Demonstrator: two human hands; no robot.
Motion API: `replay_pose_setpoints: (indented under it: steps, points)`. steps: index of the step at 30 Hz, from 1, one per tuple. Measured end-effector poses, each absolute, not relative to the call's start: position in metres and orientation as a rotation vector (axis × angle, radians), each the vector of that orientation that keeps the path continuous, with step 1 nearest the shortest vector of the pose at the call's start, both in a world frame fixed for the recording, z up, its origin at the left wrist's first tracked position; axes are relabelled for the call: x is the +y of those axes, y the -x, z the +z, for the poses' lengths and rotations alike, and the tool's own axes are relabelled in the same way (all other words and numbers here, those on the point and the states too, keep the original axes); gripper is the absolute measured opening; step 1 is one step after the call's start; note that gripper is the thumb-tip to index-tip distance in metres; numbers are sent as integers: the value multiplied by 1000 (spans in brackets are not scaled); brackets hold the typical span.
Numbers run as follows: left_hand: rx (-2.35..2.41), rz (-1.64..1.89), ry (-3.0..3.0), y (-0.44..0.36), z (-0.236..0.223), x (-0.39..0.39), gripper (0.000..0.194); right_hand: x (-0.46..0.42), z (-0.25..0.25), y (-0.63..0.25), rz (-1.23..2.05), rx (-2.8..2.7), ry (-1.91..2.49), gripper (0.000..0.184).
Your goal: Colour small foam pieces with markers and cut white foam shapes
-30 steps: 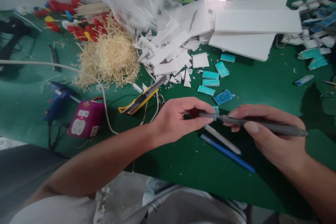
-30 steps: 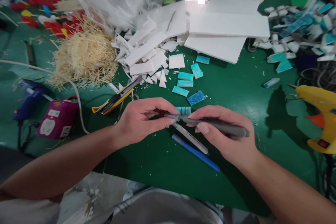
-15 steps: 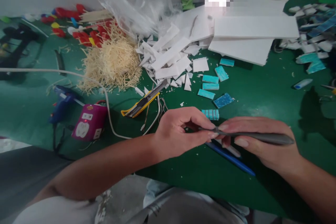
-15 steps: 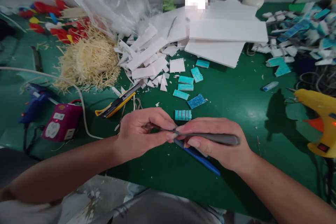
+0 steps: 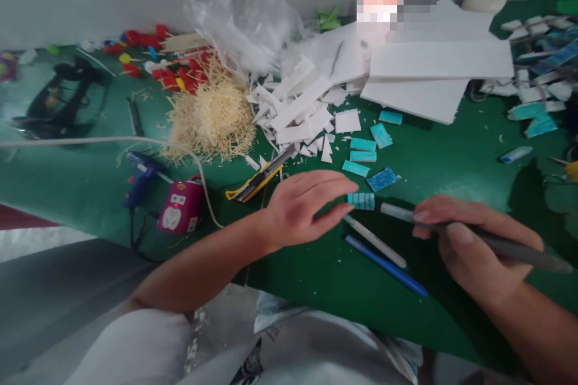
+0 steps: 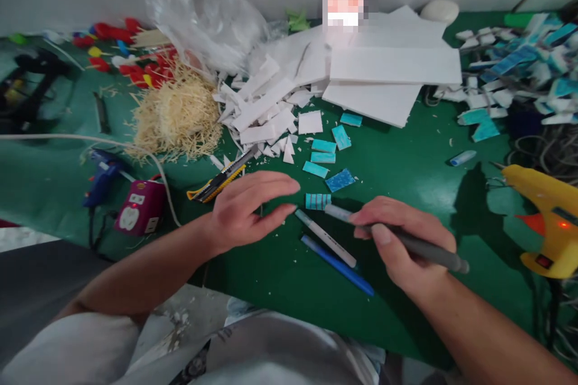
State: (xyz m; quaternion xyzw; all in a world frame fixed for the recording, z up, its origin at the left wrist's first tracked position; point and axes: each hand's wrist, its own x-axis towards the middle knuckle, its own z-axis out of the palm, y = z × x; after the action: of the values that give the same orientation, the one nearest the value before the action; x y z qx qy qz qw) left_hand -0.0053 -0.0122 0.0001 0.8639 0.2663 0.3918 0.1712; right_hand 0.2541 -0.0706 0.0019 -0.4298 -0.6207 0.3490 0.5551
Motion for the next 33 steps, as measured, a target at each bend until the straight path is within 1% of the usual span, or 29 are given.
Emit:
replay_pose_setpoints:
  steps: [2, 4, 6, 9, 11, 13, 18, 21, 23, 25, 28, 30, 33]
  points:
    - [974, 1039, -2551, 9, 6, -4, 20, -71, 1, -254, 736, -1330, 1215, 12]
    - [1148, 827, -2607, 8, 12, 6, 26, -68, 2, -252, 698, -1271, 1267, 14]
    - [1191, 563, -2662, 2, 16, 17, 30, -63, 3, -250, 705, -1174, 1350, 15]
    - [1216, 290, -2723, -17, 19, 41, 26, -58, 6, -249, 736, -1103, 1408, 17]
    - [1308, 185, -2690, -33, 19, 59, 27, -57, 8, -250, 766, -1095, 1428, 18]
    - [1357, 141, -2608, -46, 17, 75, 31, -57, 9, -251, 793, -1097, 1441, 20]
    - [1330, 217, -2551, -53, 11, 95, 32, -57, 11, -252, 843, -1106, 1460, 21]
    - [1379, 346, -2457, -45, 13, 95, 34, -56, 10, -253, 871, -1102, 1470, 24]
    - [1426, 443, -2372, -39, 15, 91, 40, -55, 10, -254, 884, -1090, 1472, 26]
    - [1420, 577, -2177, -35, 16, 84, 44, -54, 9, -254, 895, -1078, 1472, 27]
    - [1289, 753, -1770, -31, 13, 73, 38, -52, 10, -254, 907, -1069, 1470, 29]
    - [1274, 773, -1717, -29, 10, 68, 34, -52, 10, -254, 912, -1067, 1466, 30]
    - [1327, 766, -1789, -27, 3, 68, 31, -51, 9, -253, 917, -1064, 1464, 29]
